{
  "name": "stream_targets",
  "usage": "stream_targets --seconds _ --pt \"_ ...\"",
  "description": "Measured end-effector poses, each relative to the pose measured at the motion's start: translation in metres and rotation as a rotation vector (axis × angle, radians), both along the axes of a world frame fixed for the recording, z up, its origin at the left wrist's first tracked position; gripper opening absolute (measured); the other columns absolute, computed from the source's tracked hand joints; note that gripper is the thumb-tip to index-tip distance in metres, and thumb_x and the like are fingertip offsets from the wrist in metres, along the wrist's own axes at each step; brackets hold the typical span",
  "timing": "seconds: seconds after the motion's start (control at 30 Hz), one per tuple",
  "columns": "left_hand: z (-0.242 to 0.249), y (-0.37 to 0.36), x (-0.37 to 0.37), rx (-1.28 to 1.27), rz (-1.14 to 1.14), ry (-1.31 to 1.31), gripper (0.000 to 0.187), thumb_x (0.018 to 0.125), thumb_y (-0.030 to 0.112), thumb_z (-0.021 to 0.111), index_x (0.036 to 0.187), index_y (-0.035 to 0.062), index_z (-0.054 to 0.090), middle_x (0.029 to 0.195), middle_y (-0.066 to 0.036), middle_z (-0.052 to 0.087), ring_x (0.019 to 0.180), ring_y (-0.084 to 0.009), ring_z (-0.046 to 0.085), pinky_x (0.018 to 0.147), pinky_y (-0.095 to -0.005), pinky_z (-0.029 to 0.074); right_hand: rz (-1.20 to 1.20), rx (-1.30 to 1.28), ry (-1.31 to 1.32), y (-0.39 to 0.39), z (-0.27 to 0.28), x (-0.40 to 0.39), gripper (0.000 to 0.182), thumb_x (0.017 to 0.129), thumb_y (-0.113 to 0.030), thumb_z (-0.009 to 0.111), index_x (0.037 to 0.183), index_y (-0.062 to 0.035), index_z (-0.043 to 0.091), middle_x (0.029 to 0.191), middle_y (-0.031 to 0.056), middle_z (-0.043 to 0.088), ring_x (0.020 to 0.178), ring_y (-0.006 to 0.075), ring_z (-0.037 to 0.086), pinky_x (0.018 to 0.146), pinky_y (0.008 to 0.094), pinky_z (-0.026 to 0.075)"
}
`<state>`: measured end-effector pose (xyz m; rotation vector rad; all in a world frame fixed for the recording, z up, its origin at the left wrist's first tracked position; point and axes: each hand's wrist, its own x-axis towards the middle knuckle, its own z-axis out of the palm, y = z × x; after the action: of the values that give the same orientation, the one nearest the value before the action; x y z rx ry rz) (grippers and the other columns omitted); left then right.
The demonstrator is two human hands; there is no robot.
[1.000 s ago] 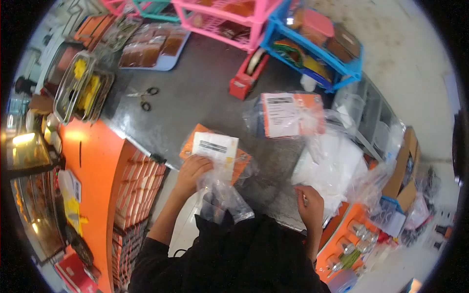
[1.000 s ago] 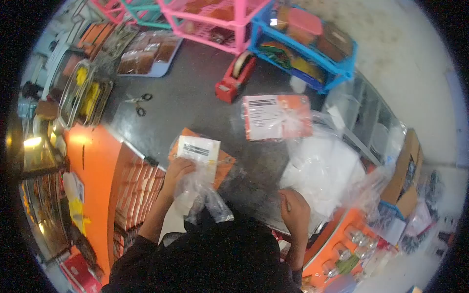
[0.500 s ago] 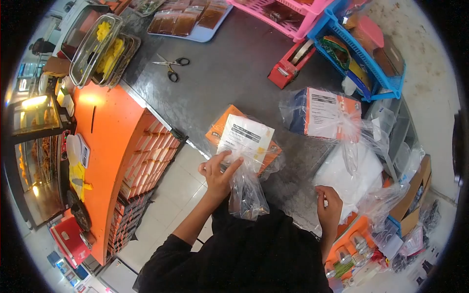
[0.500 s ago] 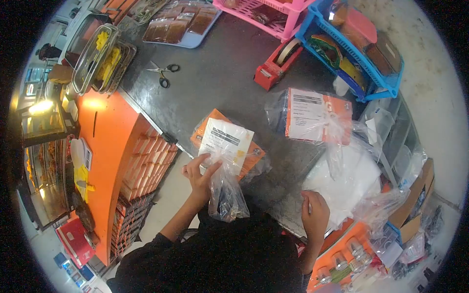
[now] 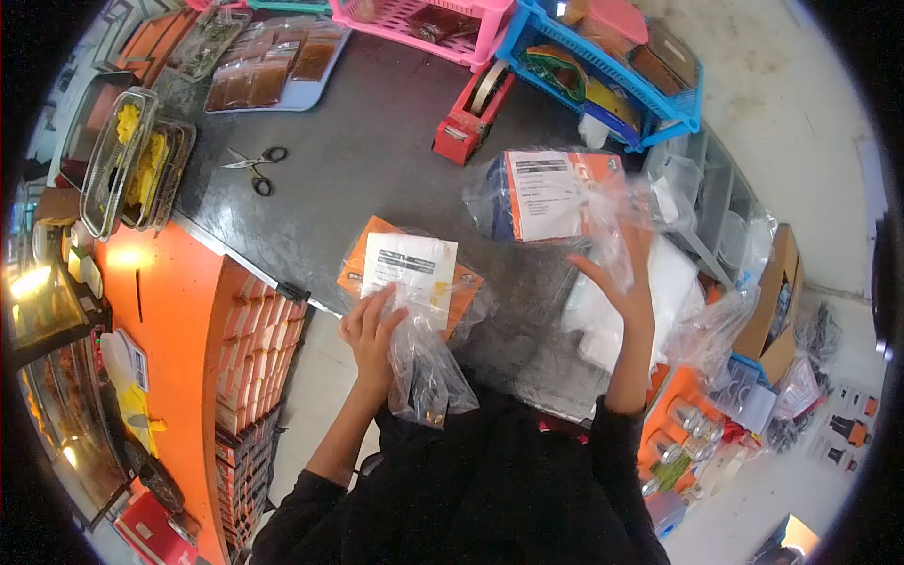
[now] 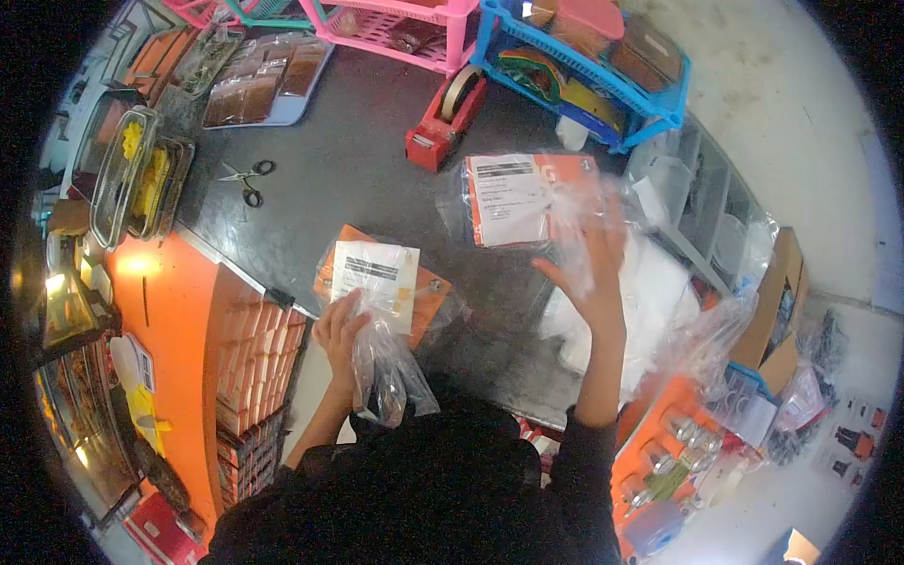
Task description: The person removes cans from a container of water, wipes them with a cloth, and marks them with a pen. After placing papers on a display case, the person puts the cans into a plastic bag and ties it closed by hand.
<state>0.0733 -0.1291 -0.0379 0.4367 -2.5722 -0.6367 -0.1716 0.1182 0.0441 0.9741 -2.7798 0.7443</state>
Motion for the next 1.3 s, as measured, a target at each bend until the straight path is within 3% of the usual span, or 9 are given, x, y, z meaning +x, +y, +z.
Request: stream_targets --seconds 0.17,0.27,0.37,0.5,0.57,0.67,0.8,1.1,1.3 --pt "0.020 -0.004 0.007 0.090 -0.043 -0.179 0.041 0.081 0.021 0.057 0.121 0.0180 0.050 0.136 -0.003 0.045 0.124 -0.0250 0.040 0.099 -0.0423 0.025 0.051 0.169 0.052 -0.034 -0.015 0.000 0.090 0.063 -0.037 0.075 0.136 -0.0030 0.036 0.142 0.0174 0.032 0.133 0.0312 0.028 0.106 0.0438 0.022" --pt "0.022 0.003 0.051 0.263 0.046 -0.060 0.072 0.072 0.022 0.072 0.134 0.0079 0.037 0.137 -0.016 0.040 0.125 -0.0337 0.038 0.102 -0.0443 0.027 0.121 -0.107 0.221 -0.024 -0.063 -0.020 0.063 0.082 -0.031 0.051 0.135 -0.0016 0.035 0.139 0.0177 0.038 0.131 0.0307 0.032 0.109 0.0395 0.019" --pt "0.043 0.017 0.120 0.135 0.201 -0.097 0.073 0.073 0.018 0.071 0.136 0.0099 0.033 0.140 -0.018 0.033 0.127 -0.0346 0.034 0.101 -0.0476 0.029 0.367 -0.507 0.193 -0.039 -0.048 -0.036 0.054 0.093 -0.041 0.037 0.124 0.0022 0.049 0.127 0.0195 0.050 0.119 0.0368 0.045 0.104 0.0445 0.031" --pt "0.052 0.058 0.240 0.204 0.589 -0.197 0.065 0.076 0.017 0.067 0.133 0.0126 0.036 0.141 -0.014 0.030 0.129 -0.0330 0.031 0.100 -0.0500 0.029 0.315 -0.440 0.376 -0.018 -0.086 -0.058 0.051 0.090 -0.028 0.049 0.130 0.0030 0.042 0.133 0.0207 0.044 0.121 0.0371 0.044 0.105 0.0438 0.030" --pt "0.047 0.070 0.296 0.267 0.742 -0.218 0.060 0.077 0.018 0.066 0.131 0.0148 0.040 0.141 -0.015 0.029 0.129 -0.0349 0.030 0.102 -0.0493 0.027 0.479 -0.539 0.373 -0.031 -0.064 -0.044 0.039 0.092 -0.024 0.052 0.122 0.0014 0.051 0.127 0.0213 0.050 0.119 0.0361 0.046 0.102 0.0440 0.034" --pt "0.038 0.067 0.382 0.222 0.853 -0.240 0.053 0.077 0.019 0.065 0.126 0.0170 0.045 0.140 -0.013 0.031 0.129 -0.0342 0.030 0.102 -0.0495 0.027 0.177 -0.558 0.656 -0.096 0.007 0.061 0.036 0.092 -0.023 0.052 0.119 0.0009 0.054 0.125 0.0208 0.051 0.117 0.0357 0.047 0.101 0.0441 0.035" --pt "0.023 0.059 0.487 0.171 1.064 -0.205 0.050 0.076 0.020 0.066 0.122 0.0208 0.048 0.135 -0.008 0.037 0.125 -0.0290 0.036 0.097 -0.0488 0.031 0.032 -0.634 0.669 -0.208 0.049 0.222 0.032 0.092 -0.022 0.053 0.115 0.0004 0.057 0.123 0.0201 0.053 0.115 0.0351 0.049 0.100 0.0443 0.036" --pt "0.035 0.036 0.758 0.200 1.442 -0.062 0.040 0.076 0.019 0.066 0.114 0.0188 0.055 0.128 -0.006 0.046 0.123 -0.0275 0.038 0.098 -0.0471 0.027 0.817 -0.972 0.010 -0.518 0.113 0.689 0.016 0.088 -0.015 0.055 0.098 -0.0033 0.061 0.125 0.0171 0.050 0.121 0.0352 0.042 0.099 0.0479 0.033" --pt "0.039 -0.007 0.914 0.156 1.734 0.012 0.036 0.075 0.016 0.066 0.110 0.0158 0.058 0.126 -0.007 0.048 0.122 -0.0279 0.038 0.100 -0.0455 0.024 1.215 -0.906 0.104 -0.640 0.181 0.879 0.011 0.087 -0.019 0.056 0.090 -0.0105 0.063 0.108 0.0012 0.060 0.109 0.0212 0.052 0.103 0.0432 0.019"
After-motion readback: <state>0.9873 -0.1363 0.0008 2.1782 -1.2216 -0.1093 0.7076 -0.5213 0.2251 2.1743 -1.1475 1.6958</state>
